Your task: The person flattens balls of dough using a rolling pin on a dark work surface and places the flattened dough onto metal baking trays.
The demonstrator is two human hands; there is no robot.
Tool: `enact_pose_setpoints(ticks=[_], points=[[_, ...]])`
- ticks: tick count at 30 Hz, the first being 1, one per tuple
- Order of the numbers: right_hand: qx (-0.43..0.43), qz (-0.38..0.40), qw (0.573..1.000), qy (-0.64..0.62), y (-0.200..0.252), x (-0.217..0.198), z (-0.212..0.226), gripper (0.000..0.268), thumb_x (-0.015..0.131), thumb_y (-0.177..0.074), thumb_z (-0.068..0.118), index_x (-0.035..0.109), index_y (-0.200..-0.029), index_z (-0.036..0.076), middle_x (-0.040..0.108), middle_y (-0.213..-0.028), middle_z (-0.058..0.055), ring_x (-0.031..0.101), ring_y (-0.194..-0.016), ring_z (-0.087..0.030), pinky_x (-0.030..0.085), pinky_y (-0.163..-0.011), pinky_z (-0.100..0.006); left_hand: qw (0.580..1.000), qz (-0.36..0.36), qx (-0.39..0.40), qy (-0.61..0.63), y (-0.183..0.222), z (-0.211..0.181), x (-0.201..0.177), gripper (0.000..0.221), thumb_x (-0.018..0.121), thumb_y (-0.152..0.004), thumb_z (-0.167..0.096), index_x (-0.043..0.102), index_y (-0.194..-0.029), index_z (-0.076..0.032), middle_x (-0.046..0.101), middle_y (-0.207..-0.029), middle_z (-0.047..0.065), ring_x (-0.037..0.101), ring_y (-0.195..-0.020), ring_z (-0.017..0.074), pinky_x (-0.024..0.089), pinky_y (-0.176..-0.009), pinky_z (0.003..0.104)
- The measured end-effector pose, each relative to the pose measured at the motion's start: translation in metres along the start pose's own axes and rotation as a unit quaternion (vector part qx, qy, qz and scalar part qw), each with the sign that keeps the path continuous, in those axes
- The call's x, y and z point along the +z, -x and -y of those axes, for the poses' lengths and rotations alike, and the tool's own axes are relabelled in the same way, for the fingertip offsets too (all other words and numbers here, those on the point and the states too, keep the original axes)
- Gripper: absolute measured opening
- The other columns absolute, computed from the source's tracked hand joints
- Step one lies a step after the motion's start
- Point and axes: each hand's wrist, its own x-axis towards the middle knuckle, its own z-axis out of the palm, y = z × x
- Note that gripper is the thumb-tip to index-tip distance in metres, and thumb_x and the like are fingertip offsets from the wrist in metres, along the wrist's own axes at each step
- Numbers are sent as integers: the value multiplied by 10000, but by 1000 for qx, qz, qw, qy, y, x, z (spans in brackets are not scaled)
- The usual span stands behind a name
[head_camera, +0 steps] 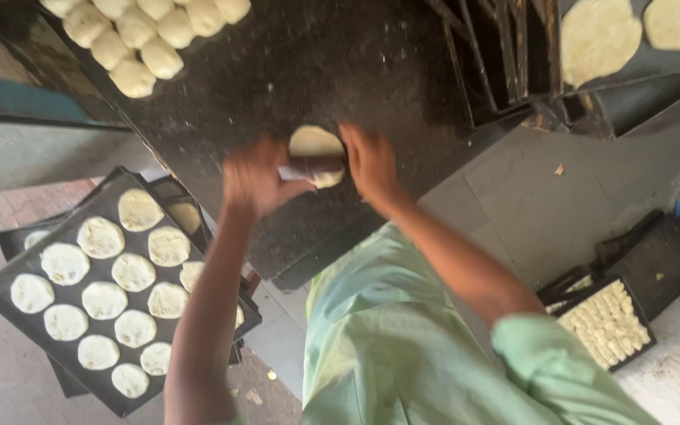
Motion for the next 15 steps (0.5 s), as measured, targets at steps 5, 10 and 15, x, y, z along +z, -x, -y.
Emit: enact_pose_setpoints(ticks=[5, 10, 15], points=[[-23, -24, 997, 67, -1, 3, 20, 508, 666, -915, 372, 620, -1340, 97, 626, -1362, -192, 636, -1201, -396, 471, -930, -505, 987, -99, -125, -4, 69, 3, 5, 576, 707, -984, -644, 661, -1137, -91, 631, -1036, 109, 672, -937, 319, 528, -773, 462], [-80, 310, 942, -97, -31, -23, 55, 263, 713, -988, 279, 743, -1145, 71, 765, -1002, -108, 720, -986, -287, 312, -1130, -642, 944, -125, -301, -58, 54, 13, 11, 618, 730, -956, -617, 635, -1178, -48, 614, -1038, 154, 649, -951, 365, 504, -773, 494], [158, 208, 941, -216, -51, -205, 39, 291, 776, -899, 326, 767, -1012, 59, 773, -891, -46, 699, -821, -120, 563, -741, -295, 948, -114, -270, -126, 72, 9, 20, 668, 710, -948, -685, 661, -1203, -69, 624, -1069, 139, 649, -964, 342, 491, -846, 494]])
